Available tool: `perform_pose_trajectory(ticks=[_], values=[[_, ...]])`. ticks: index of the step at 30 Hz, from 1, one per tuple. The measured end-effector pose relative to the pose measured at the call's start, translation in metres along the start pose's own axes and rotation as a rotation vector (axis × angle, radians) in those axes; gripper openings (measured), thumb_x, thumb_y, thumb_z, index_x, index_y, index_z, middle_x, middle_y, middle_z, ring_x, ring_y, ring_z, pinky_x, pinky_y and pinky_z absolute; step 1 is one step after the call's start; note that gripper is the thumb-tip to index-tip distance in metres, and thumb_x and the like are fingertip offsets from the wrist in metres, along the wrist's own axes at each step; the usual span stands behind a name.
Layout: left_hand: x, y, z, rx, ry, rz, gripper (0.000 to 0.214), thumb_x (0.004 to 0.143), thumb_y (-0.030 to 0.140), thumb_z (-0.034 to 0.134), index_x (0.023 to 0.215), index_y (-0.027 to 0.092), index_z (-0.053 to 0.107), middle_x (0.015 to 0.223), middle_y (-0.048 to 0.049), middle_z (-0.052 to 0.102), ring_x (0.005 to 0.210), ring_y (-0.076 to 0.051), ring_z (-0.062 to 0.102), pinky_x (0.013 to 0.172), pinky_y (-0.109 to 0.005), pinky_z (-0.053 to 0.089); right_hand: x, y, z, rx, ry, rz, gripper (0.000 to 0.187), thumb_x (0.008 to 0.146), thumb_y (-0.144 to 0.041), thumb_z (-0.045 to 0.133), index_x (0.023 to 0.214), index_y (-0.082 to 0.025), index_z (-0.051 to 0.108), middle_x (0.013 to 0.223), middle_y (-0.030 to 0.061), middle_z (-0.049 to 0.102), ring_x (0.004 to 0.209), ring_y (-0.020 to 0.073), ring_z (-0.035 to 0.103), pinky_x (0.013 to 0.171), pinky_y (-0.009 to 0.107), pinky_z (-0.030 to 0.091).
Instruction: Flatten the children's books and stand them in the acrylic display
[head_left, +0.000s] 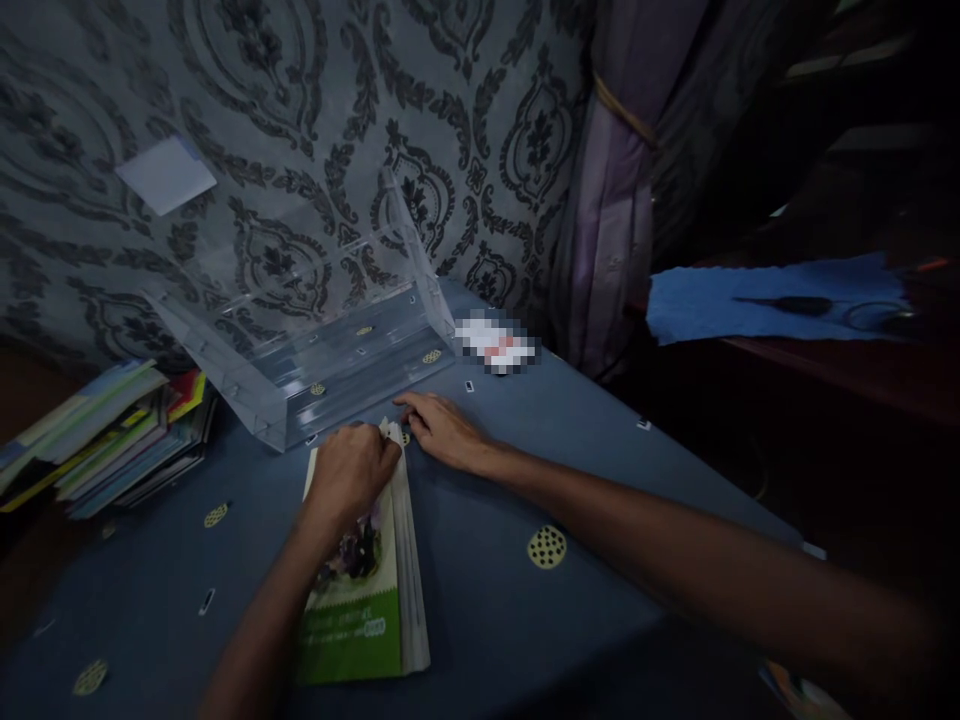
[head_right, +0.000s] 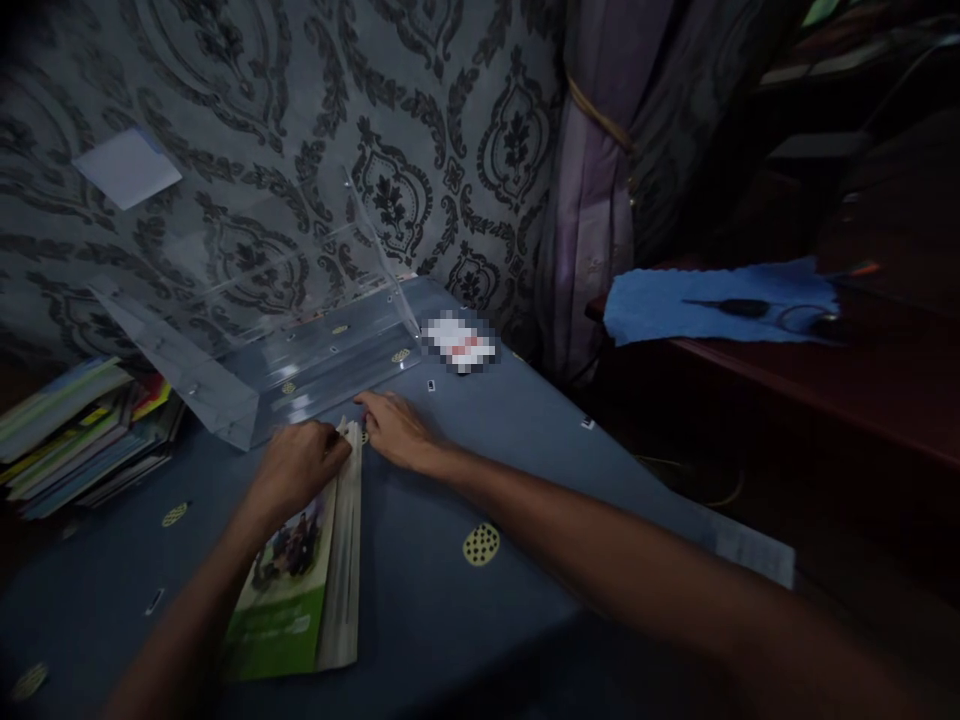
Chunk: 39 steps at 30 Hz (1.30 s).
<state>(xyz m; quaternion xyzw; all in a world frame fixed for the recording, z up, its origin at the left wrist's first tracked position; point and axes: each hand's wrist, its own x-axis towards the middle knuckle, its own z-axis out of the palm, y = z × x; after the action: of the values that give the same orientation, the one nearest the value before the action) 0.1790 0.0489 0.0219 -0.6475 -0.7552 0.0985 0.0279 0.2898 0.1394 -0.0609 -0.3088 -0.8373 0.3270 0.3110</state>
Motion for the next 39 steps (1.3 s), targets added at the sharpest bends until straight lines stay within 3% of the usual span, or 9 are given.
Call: perform_pose_trajectory(ticks=[7,11,14,19,23,27,30,34,39], values=[[-0.016,0.001,0.013,0.026,0.096,0.063,0.035,0.097,0.036,0.044,0.095,0.012,0.070,0.100,-0.0155,0.067,0.101,-0.031,0.064,0.072,-0.036,0.050,-0.004,-0.014,-0.007,-0.042,-0.003,0.001,0.037,0.090,-0.007,0.045,0.122,-0.016,0.060,0.097,0.0076,0.071,0.094,0.0202,0.063,0.086,0.032,0.046],[-0.036,-0.035,0.035,-0.124,0.179,0.154,0.029,0.097,0.035,0.048,0.114,0.019,0.064,0.114,-0.0114,0.064,0.107,-0.027,0.059,0.084,-0.037,0.051,-0.014,-0.029,-0.009,-0.121,-0.099,0.009,0.028,0.092,-0.018,0.050,0.117,-0.020,0.063,0.076,0.0025,0.069,0.068,0.0181,0.061,0.063,0.027,0.040],[-0.058,-0.066,0.061,-0.186,0.251,0.063,0.040,0.098,0.037,0.045,0.132,0.020,0.055,0.133,-0.0134,0.058,0.119,-0.030,0.056,0.092,-0.043,0.051,-0.020,-0.034,-0.005,-0.141,-0.145,0.001,0.024,0.091,-0.019,0.050,0.109,-0.020,0.065,0.071,0.0020,0.067,0.060,0.0169,0.058,0.055,0.026,0.035],[-0.077,-0.099,0.089,-0.312,0.224,0.019,0.054,0.100,0.044,0.034,0.147,0.017,0.040,0.152,-0.0165,0.043,0.125,-0.032,0.056,0.096,-0.044,0.052,-0.022,-0.033,0.005,0.055,-0.146,0.082,0.029,0.089,-0.015,0.049,0.114,-0.016,0.063,0.063,-0.0005,0.064,0.054,0.0149,0.060,0.053,0.024,0.040],[-0.066,-0.110,0.079,-0.305,0.158,0.106,0.050,0.098,0.038,0.039,0.140,0.014,0.048,0.148,-0.0167,0.048,0.134,-0.032,0.049,0.108,-0.047,0.043,-0.031,-0.040,0.009,0.380,-0.288,0.224,0.032,0.088,-0.013,0.046,0.117,-0.014,0.058,0.063,-0.0028,0.063,0.051,0.0125,0.064,0.048,0.021,0.046],[-0.055,-0.092,0.054,-0.232,0.114,0.107,0.037,0.094,0.038,0.050,0.121,0.016,0.061,0.135,-0.0159,0.060,0.126,-0.033,0.055,0.102,-0.047,0.046,-0.033,-0.042,0.005,0.471,-0.334,0.223,0.034,0.089,-0.019,0.046,0.122,-0.015,0.055,0.066,-0.0027,0.065,0.046,0.0104,0.061,0.044,0.019,0.045],[-0.054,-0.058,0.039,-0.174,0.102,0.071,0.036,0.093,0.045,0.053,0.112,0.018,0.063,0.121,-0.0145,0.064,0.112,-0.031,0.060,0.087,-0.042,0.053,-0.023,-0.031,0.000,0.361,-0.185,0.178,0.033,0.088,-0.017,0.047,0.118,-0.015,0.059,0.065,-0.0021,0.066,0.043,0.0099,0.057,0.047,0.021,0.046],[-0.051,-0.018,0.031,-0.034,0.081,0.038,0.036,0.090,0.047,0.057,0.104,0.014,0.063,0.109,-0.0167,0.063,0.102,-0.033,0.058,0.076,-0.040,0.053,-0.010,-0.015,-0.003,0.270,-0.027,0.186,0.034,0.086,-0.012,0.047,0.118,-0.014,0.058,0.084,0.0038,0.073,0.044,0.0085,0.057,0.054,0.024,0.048],[-0.043,0.002,0.020,0.050,-0.009,0.001,0.025,0.092,0.033,0.053,0.098,0.011,0.063,0.100,-0.0177,0.064,0.099,-0.034,0.060,0.070,-0.040,0.052,-0.011,-0.016,-0.003,0.284,-0.082,0.160,0.037,0.089,-0.008,0.043,0.123,-0.017,0.056,0.095,0.0058,0.075,0.042,0.0064,0.053,0.055,0.024,0.047]])
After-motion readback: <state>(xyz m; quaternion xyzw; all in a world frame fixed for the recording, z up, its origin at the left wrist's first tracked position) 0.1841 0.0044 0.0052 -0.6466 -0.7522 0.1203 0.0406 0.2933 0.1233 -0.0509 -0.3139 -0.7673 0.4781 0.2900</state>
